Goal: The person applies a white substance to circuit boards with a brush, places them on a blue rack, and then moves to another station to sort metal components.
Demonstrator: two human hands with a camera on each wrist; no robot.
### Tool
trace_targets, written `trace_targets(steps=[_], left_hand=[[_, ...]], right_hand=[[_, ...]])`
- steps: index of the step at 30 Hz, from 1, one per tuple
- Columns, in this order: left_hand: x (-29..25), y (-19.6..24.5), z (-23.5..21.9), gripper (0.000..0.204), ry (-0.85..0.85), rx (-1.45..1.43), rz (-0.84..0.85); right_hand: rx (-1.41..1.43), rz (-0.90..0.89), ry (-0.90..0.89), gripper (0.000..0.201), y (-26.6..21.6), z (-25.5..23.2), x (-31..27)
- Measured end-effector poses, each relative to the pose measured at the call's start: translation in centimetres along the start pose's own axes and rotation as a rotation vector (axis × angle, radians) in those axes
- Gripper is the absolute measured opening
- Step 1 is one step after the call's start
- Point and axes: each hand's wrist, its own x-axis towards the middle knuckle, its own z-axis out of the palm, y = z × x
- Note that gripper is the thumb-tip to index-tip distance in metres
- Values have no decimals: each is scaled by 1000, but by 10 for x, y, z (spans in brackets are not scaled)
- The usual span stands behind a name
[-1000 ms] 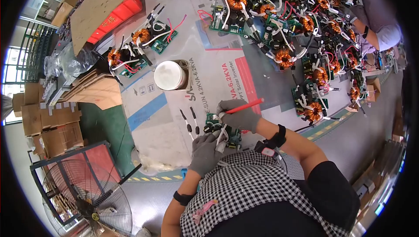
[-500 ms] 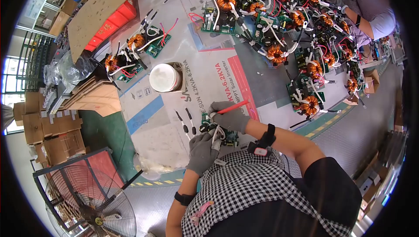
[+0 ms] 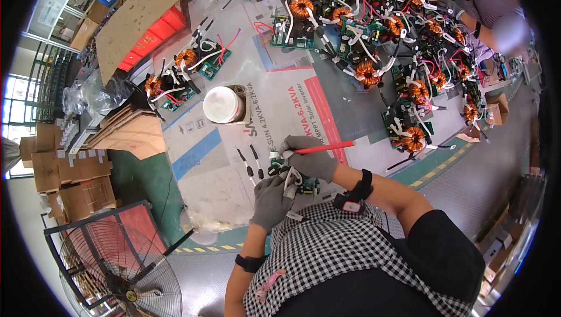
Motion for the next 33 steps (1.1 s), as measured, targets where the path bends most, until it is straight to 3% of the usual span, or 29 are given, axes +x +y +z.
trace_targets(steps=[3,5,6,8,9,11,14,17,18,19,20,22,23,24,26,27,28,29,30,31,33], left_hand=[[-10,0,-10,70,-23,45,70],[-23,-3,-18,104,-56,232,88],[-31,-3,-20,105,-79,359,34],[-31,-19,-5,107,-52,292,57],[-21,-18,2,108,-50,229,70],[4,-3,15,110,-30,107,92],[53,41,36,109,58,130,14],[107,63,55,101,-7,-99,125],[124,64,51,99,-71,-217,174],[121,87,11,88,-130,-326,133],[122,86,-11,84,-35,-318,165],[120,66,-54,76,143,-293,230],[120,49,-79,61,336,-268,209],[127,19,-100,54,521,-237,232],[139,-53,-139,44,737,-269,72],[144,-90,-162,50,814,-121,-40],[149,-130,-182,49,906,-5,-21],[149,-148,-208,51,862,78,-247],[152,-163,-229,57,917,195,-369],[165,-203,-243,63,902,214,-436],[175,-221,-277,76,800,329,-546]], right_hand=[[-68,66,2,9,-9,-6,-2],[-105,63,60,8,-11,-15,-3],[-54,22,127,8,-15,-25,-5],[44,-59,251,8,-24,-47,-17],[236,-202,326,10,-10,-55,-19],[147,-267,460,12,-24,-88,-38],[255,-364,597,14,-43,-122,-69],[232,-324,736,14,-55,-138,-97],[240,-206,788,14,-70,-136,-106],[128,-305,826,14,-76,-137,-109],[212,-284,837,14,-86,-132,-114],[134,-261,942,15,-84,-126,-117],[159,-250,924,16,-80,-124,-119],[184,-237,910,16,-78,-121,-120],[205,-213,907,15,-76,-110,-115],[204,-210,905,15,-73,-104,-113],[202,-208,906,15,-72,-98,-109],[160,-195,895,15,-77,-92,-105],[155,-195,887,15,-80,-86,-101],[148,-196,880,16,-82,-80,-97],[122,-220,869,15,-87,-63,-88]])
